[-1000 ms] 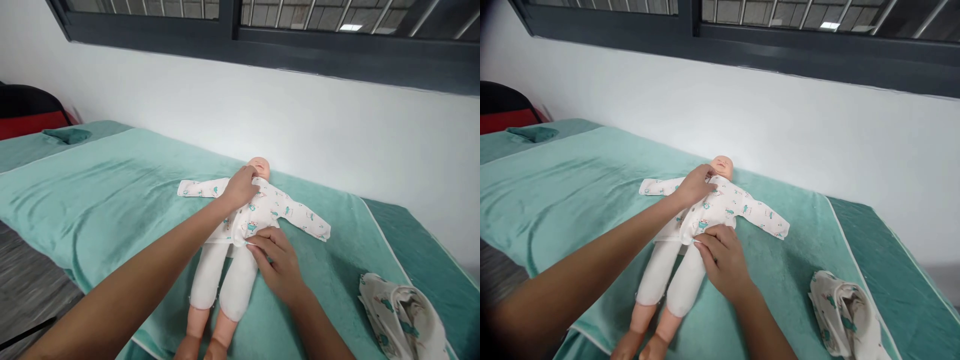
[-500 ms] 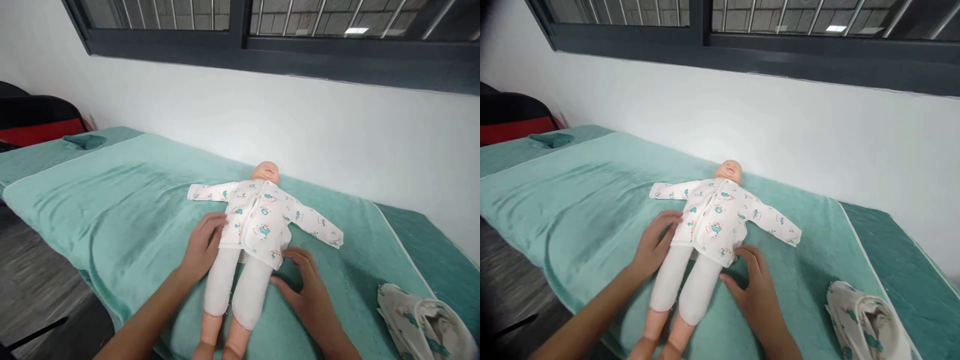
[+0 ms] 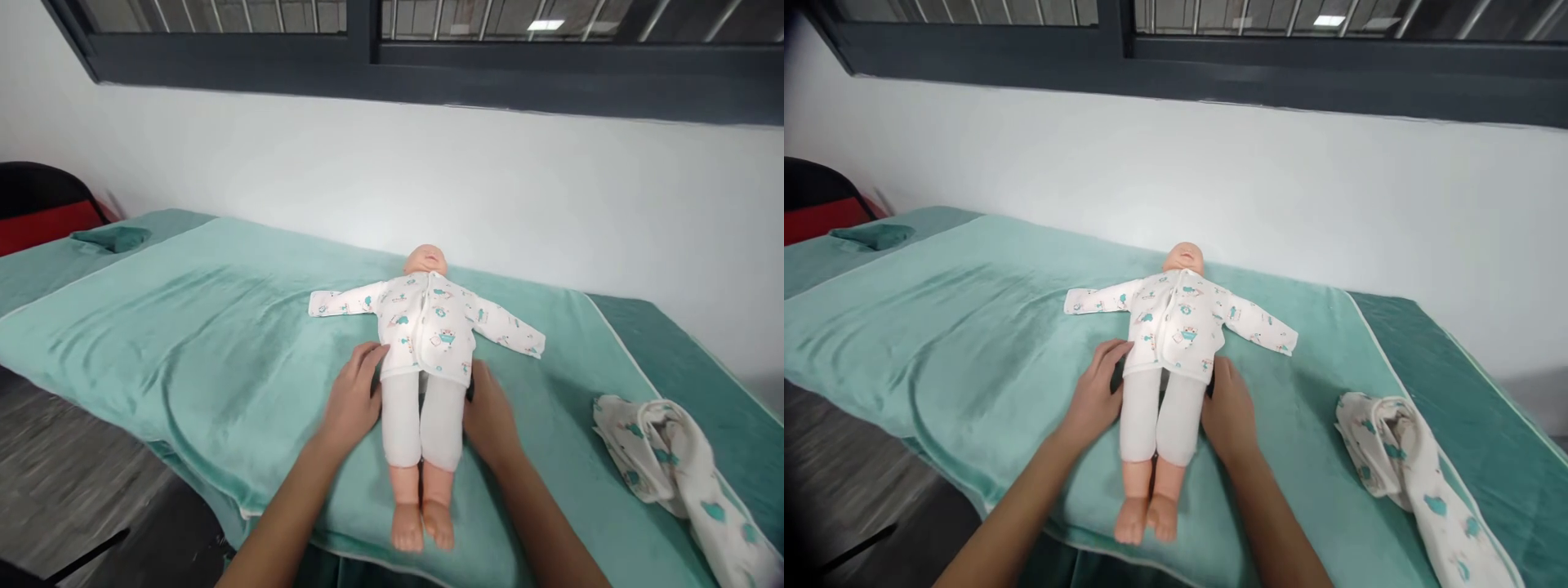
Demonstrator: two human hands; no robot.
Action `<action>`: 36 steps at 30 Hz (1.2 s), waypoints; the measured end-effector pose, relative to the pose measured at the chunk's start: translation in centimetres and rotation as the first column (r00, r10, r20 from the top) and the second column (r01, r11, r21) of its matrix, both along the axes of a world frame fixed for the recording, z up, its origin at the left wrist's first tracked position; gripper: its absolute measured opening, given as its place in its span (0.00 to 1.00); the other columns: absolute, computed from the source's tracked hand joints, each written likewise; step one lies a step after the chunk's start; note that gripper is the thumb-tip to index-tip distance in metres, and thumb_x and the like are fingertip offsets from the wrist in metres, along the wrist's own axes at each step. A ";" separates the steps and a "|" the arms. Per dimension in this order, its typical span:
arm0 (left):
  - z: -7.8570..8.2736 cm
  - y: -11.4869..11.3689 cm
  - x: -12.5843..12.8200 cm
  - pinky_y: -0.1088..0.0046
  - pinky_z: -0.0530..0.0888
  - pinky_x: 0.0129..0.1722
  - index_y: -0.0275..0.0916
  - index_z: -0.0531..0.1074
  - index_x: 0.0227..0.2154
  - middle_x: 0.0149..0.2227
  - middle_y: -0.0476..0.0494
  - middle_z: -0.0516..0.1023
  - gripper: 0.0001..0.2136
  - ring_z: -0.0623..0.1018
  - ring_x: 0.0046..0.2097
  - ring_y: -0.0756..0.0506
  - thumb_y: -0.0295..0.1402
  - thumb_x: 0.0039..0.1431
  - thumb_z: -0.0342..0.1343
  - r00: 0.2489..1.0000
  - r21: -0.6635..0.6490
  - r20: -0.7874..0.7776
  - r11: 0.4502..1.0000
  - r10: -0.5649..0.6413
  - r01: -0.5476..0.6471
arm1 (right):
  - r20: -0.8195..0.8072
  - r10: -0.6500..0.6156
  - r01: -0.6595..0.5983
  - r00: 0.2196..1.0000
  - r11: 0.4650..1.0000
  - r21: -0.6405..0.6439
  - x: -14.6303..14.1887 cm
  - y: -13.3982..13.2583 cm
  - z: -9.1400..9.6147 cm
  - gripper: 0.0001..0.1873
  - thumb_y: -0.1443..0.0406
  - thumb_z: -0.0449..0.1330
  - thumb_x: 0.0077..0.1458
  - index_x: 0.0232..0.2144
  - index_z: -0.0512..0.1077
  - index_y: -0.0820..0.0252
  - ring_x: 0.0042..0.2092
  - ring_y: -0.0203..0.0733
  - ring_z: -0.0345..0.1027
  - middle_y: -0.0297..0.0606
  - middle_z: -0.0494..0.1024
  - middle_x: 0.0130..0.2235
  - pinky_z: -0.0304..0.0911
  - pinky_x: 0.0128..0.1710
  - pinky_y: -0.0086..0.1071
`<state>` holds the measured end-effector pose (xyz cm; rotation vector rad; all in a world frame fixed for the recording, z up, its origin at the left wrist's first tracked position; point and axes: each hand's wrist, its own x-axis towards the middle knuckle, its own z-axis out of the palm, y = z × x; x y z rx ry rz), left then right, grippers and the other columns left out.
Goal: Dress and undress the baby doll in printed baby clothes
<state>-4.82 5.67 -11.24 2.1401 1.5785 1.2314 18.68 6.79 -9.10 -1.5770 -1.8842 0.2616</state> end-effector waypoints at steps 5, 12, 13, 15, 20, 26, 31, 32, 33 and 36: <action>0.3 -0.7 0.0 0.60 0.74 0.55 0.46 0.57 0.65 0.61 0.36 0.65 0.30 0.73 0.59 0.39 0.28 0.60 0.53 0.999 -0.037 -0.034 0.999 -0.039 0.038 | -0.228 -0.029 0.033 0.973 0.999 0.012 0.5 -0.7 0.3 0.12 0.62 0.51 0.61 0.43 0.71 0.59 0.38 0.46 0.71 0.40 0.79 0.38 0.62 0.38 0.36; -0.6 -0.6 -0.3 0.59 0.74 0.46 0.40 0.70 0.50 0.42 0.39 0.77 0.15 0.77 0.45 0.39 0.26 0.63 0.46 0.967 0.024 -0.108 0.973 0.230 -0.228 | -0.377 -0.110 0.091 0.920 0.993 -0.069 0.5 -2.0 0.5 0.11 0.61 0.53 0.57 0.40 0.71 0.59 0.27 0.38 0.61 0.32 0.75 0.28 0.58 0.30 0.31; -0.8 -0.6 -0.3 0.59 0.74 0.46 0.40 0.71 0.49 0.41 0.39 0.77 0.14 0.77 0.45 0.39 0.26 0.64 0.46 0.967 0.043 -0.086 0.970 0.241 -0.238 | -0.370 -0.130 0.107 0.920 0.991 -0.081 0.6 -2.2 0.4 0.11 0.62 0.53 0.56 0.40 0.70 0.59 0.26 0.37 0.60 0.31 0.74 0.27 0.58 0.29 0.31; -1.0 -0.8 -0.5 0.61 0.74 0.44 0.40 0.71 0.48 0.41 0.40 0.77 0.13 0.77 0.44 0.40 0.27 0.64 0.45 0.965 0.073 -0.041 0.964 0.257 -0.254 | -0.327 -0.171 0.147 0.929 0.984 -0.096 0.8 -2.7 0.3 0.11 0.63 0.54 0.54 0.40 0.70 0.58 0.25 0.37 0.58 0.28 0.71 0.24 0.56 0.29 0.31; -1.2 -1.0 -0.7 0.60 0.74 0.46 0.41 0.69 0.48 0.42 0.41 0.76 0.14 0.77 0.46 0.39 0.26 0.63 0.46 0.954 0.090 -0.004 0.950 0.300 -0.298 | -0.235 -0.238 0.228 0.942 0.971 -0.071 1.3 -4.0 -0.1 0.14 0.63 0.53 0.55 0.43 0.71 0.58 0.24 0.38 0.61 0.27 0.67 0.22 0.55 0.28 0.32; -0.6 -0.4 -0.3 0.56 0.73 0.54 0.40 0.68 0.56 0.54 0.35 0.73 0.18 0.73 0.56 0.38 0.27 0.65 0.47 0.974 0.217 -0.054 0.955 0.221 -0.204 | -0.310 -0.181 0.249 0.933 0.948 0.198 1.2 -3.3 -0.7 0.20 0.66 0.54 0.58 0.53 0.70 0.60 0.48 0.48 0.72 0.50 0.73 0.52 0.70 0.42 0.41; 0.5 1.3 0.4 0.58 0.70 0.59 0.43 0.71 0.55 0.59 0.38 0.73 0.16 0.72 0.60 0.41 0.28 0.68 0.46 0.996 0.345 -0.075 0.938 0.044 -0.016 | -0.179 0.097 -0.032 0.979 0.941 0.336 0.1 -1.9 -0.6 0.25 0.68 0.52 0.64 0.62 0.67 0.52 0.66 0.50 0.60 0.47 0.65 0.66 0.60 0.64 0.54; 0.7 1.4 0.4 0.58 0.70 0.59 0.43 0.72 0.54 0.60 0.39 0.73 0.16 0.72 0.61 0.41 0.28 0.68 0.47 0.997 0.362 -0.077 0.932 0.007 0.021 | -0.187 0.145 -0.075 0.971 0.938 0.337 0.0 -1.8 -0.5 0.24 0.68 0.51 0.65 0.62 0.68 0.51 0.67 0.49 0.60 0.45 0.66 0.66 0.58 0.65 0.54; 0.9 1.4 0.5 0.58 0.70 0.60 0.44 0.72 0.53 0.59 0.39 0.74 0.16 0.72 0.62 0.42 0.28 0.68 0.47 0.996 0.369 -0.084 0.928 -0.022 0.052 | -0.209 0.186 -0.108 0.960 0.936 0.335 -0.1 -1.8 -0.4 0.24 0.68 0.50 0.66 0.61 0.69 0.51 0.66 0.48 0.61 0.44 0.67 0.66 0.58 0.66 0.54; 1.2 0.6 0.3 0.57 0.70 0.59 0.44 0.76 0.48 0.57 0.40 0.76 0.12 0.73 0.61 0.41 0.31 0.67 0.50 0.991 0.358 -0.103 0.927 -0.081 0.114 | -0.303 0.262 -0.168 0.916 0.938 0.303 -0.1 -2.7 -0.1 0.23 0.68 0.48 0.67 0.60 0.71 0.50 0.66 0.46 0.63 0.41 0.70 0.65 0.58 0.67 0.52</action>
